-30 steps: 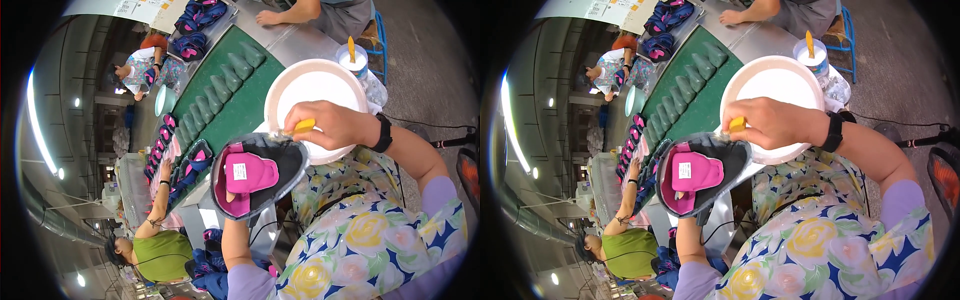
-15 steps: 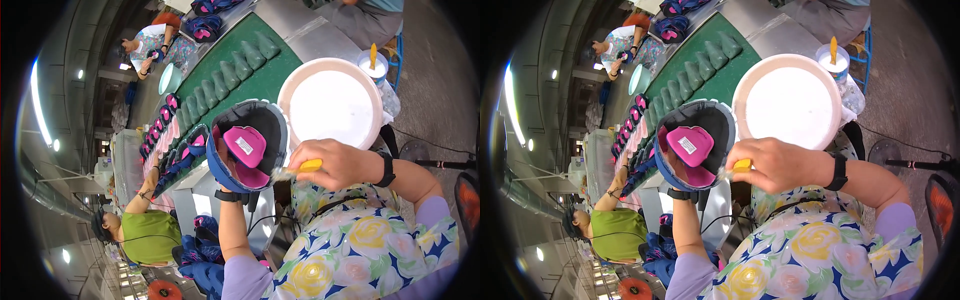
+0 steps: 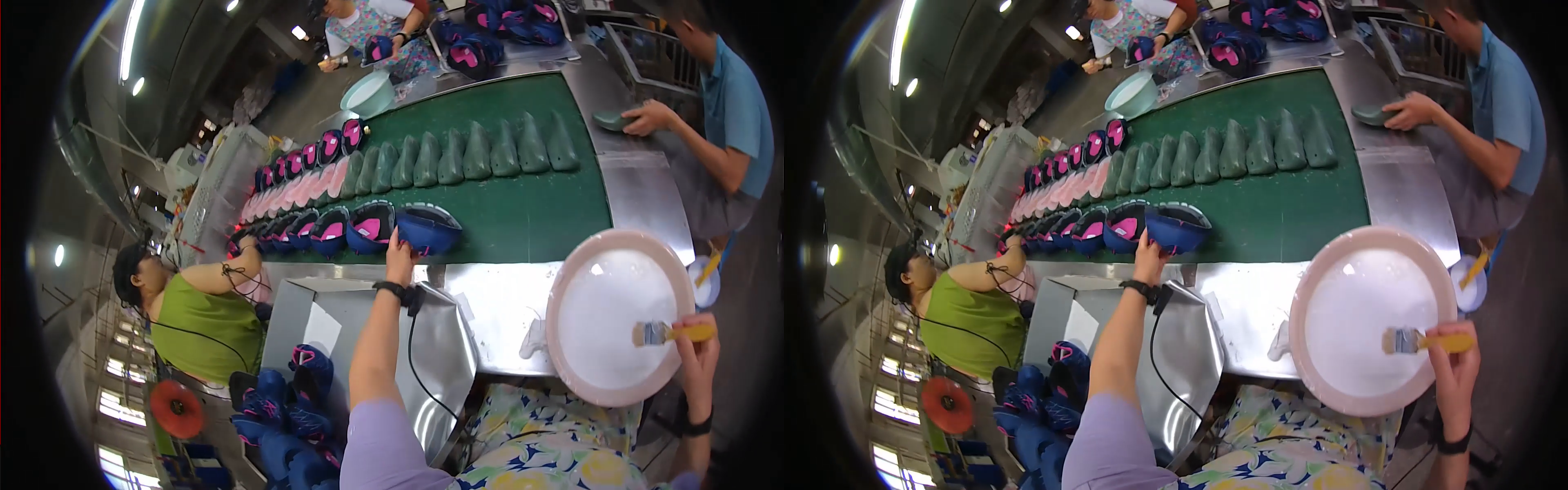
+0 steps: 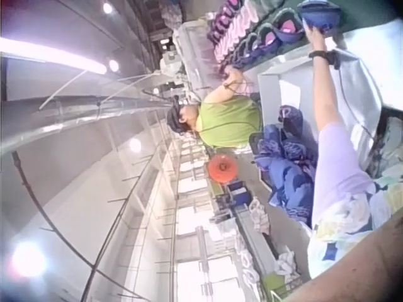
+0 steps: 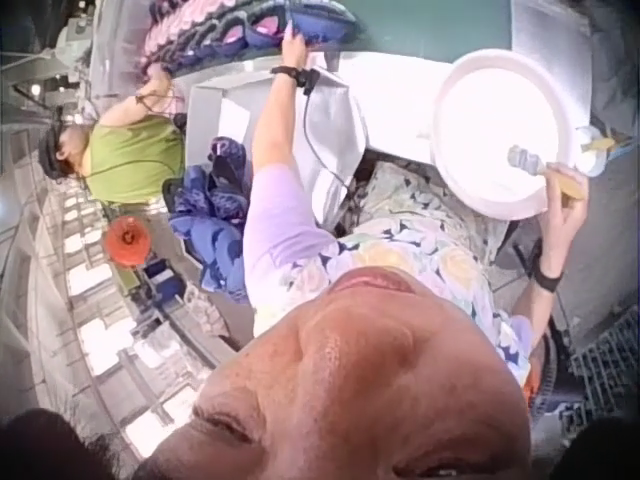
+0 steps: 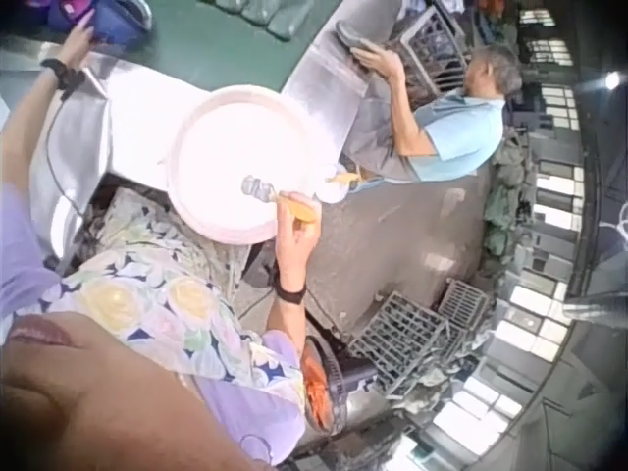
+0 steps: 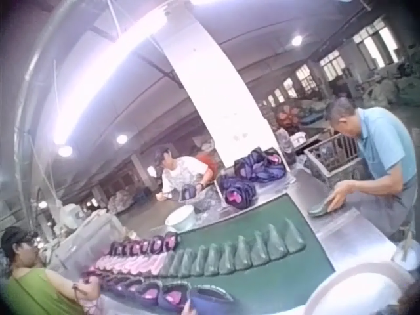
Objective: Apply adhesive to shoe uppers and soles using a brush at a manufacturing station.
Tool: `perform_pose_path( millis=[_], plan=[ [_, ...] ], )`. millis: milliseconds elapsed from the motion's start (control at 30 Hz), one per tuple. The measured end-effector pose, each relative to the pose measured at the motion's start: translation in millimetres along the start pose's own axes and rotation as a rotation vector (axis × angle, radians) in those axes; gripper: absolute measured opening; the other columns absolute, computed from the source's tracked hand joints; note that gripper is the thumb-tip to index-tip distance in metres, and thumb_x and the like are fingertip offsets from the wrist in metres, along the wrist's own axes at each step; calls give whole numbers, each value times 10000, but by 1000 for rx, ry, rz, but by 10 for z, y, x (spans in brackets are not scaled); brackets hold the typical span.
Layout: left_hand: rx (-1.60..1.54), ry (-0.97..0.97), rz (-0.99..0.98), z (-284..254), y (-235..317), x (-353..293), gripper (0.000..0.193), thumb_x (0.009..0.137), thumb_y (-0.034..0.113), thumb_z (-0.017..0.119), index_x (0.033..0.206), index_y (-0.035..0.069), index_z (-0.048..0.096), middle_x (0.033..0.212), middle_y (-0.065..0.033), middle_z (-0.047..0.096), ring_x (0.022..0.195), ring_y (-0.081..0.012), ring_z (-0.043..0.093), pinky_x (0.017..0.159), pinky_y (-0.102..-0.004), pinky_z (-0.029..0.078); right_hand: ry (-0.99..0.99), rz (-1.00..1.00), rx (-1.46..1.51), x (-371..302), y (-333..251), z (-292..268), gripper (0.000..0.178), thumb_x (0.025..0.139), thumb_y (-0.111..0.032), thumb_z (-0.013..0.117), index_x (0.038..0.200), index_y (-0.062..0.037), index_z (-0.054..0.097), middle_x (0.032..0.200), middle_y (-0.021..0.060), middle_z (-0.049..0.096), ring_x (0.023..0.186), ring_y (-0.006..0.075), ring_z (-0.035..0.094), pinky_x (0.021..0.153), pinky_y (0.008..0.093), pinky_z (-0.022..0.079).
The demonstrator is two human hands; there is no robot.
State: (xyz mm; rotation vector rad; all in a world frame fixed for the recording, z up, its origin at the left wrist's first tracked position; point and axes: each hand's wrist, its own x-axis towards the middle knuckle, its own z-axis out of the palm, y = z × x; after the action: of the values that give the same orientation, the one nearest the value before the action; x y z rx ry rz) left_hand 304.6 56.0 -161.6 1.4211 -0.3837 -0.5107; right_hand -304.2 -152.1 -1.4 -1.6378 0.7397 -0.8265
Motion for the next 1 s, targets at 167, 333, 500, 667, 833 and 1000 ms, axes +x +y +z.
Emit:
perform_pose_path(
  millis=[167, 333, 500, 667, 833, 1000],
  plan=[
    [1025, 423, 277, -676, 35, 390, 835, 750, 73, 592, 1492, -10, 219, 1378, -278, 479, 1174, -453, 561, 1058, -454, 434, -53, 17, -92, 215, 289, -152, 147, 910, -36, 565, 1050, 2, 541, 1058, 86, 535, 994, 161, 530, 910, 286, 408],
    [1068, 479, 114, -138, 916, -14, 764, 723, 208, 686, 1378, 1, 353, 1256, -336, 528, 1227, -466, 481, 1074, -460, 387, -180, -48, -130, 546, 517, -539, 190, 1016, -115, 486, 1169, -8, 521, 1159, 93, 544, 1078, 160, 516, 972, 295, 394],
    [1627, 595, 492, -2044, 2186, -1884, 864, 717, 440, 784, 1351, -59, 476, 1252, -270, 593, 1184, -395, 560, 1010, -428, 432, -333, -70, -156, 670, 334, -25, 196, 992, -100, 503, 1164, -7, 517, 1153, 97, 529, 1095, 174, 509, 988, 300, 377],
    [1801, 228, -709, -3366, 2262, -3883, 907, 738, 628, 691, 1304, -64, 536, 1181, -311, 621, 1131, -410, 612, 951, -399, 500, -474, -118, -38, 570, 372, 151, 203, 957, -55, 522, 1154, -9, 511, 1125, 108, 527, 1084, 186, 516, 989, 302, 378],
    [1644, 325, -240, -2160, 1056, -3118, 401, 746, 93, 621, 1131, 18, 541, 950, -263, 646, 958, -468, 631, 865, -513, 519, -448, -143, -76, 210, -4, 324, 188, 938, -47, 552, 1117, -5, 514, 1099, 105, 534, 1059, 180, 522, 968, 291, 384],
    [1851, 356, 93, -1302, 1022, -2352, 377, 777, 224, 685, 1102, 76, 562, 1094, -215, 574, 979, -410, 615, 741, -491, 528, -365, -167, -121, -33, -196, 184, 181, 944, -89, 573, 1097, -2, 528, 1090, 99, 546, 1042, 175, 531, 959, 292, 388]
  ],
)
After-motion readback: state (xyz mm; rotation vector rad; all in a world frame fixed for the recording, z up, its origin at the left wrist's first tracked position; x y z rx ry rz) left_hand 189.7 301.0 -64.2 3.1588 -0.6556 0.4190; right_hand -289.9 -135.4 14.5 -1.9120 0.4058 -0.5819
